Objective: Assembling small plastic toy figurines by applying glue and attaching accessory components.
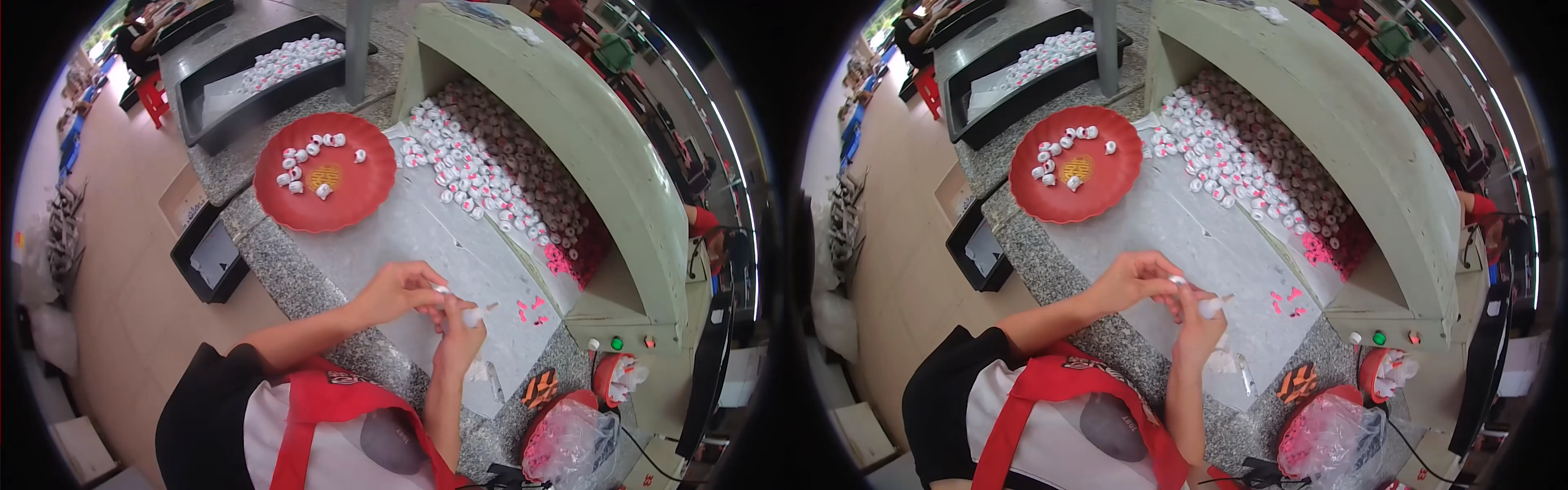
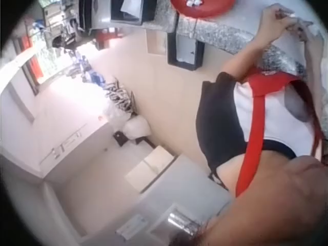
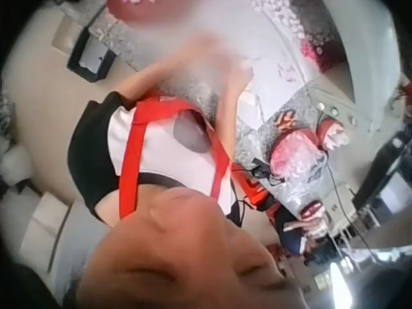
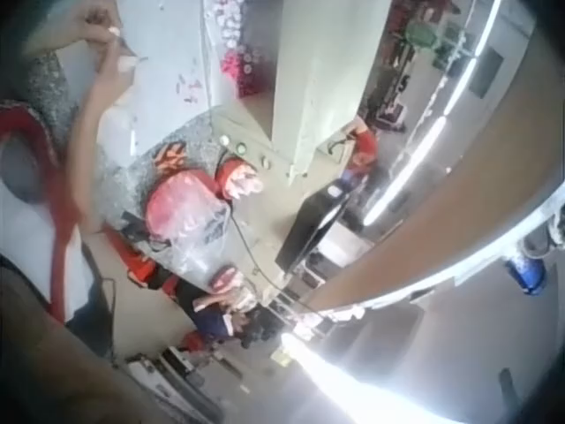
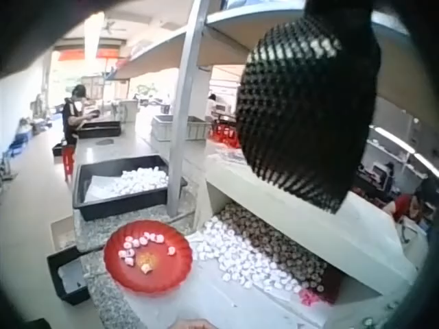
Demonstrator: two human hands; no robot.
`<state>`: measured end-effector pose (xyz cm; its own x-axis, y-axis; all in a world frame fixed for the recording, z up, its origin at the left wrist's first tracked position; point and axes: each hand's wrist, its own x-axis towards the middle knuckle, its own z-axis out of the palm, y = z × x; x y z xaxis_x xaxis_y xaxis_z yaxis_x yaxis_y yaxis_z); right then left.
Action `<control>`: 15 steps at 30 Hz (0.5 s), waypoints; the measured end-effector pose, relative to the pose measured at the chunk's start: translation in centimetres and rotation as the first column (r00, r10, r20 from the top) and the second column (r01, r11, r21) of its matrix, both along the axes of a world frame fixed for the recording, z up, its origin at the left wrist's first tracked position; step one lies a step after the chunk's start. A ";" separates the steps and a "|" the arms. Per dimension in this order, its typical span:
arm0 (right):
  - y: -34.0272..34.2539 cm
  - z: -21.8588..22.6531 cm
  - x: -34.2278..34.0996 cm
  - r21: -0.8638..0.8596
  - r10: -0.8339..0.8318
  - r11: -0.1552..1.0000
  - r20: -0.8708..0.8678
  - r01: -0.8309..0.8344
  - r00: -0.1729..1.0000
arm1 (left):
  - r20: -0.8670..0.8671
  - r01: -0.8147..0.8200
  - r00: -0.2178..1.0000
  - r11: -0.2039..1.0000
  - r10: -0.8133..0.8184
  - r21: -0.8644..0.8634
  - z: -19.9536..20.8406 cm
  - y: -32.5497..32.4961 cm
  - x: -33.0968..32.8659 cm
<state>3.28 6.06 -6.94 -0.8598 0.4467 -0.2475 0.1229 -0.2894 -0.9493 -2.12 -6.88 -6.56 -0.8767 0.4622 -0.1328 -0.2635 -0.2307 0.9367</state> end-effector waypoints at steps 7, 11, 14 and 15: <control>1.4 0.4 2.0 0.059 -0.059 0.997 0.032 0.057 0.998 | -0.911 -0.851 0.411 0.375 0.038 -0.368 0.2 -3.5 -10.0; 0.4 2.1 3.5 0.088 -0.034 0.996 0.004 0.033 0.999 | -0.852 -0.770 0.523 0.428 0.001 -0.472 -2.6 3.4 -16.0; 2.0 2.0 5.5 0.089 -0.071 0.993 -0.066 0.077 0.995 | -0.835 -0.753 0.548 0.401 -0.057 -0.521 -3.7 4.1 -17.4; 2.3 1.9 5.8 0.074 -0.089 0.993 -0.103 0.097 0.991 | -0.866 -0.763 0.500 0.483 0.020 -0.430 -3.6 3.5 -16.9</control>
<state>9.13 8.39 -5.00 -0.8323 0.5403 -0.1238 0.0028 -0.2192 -0.9757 -19.01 -3.35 -10.21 -0.8456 0.0895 0.5262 0.4277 0.7033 0.5678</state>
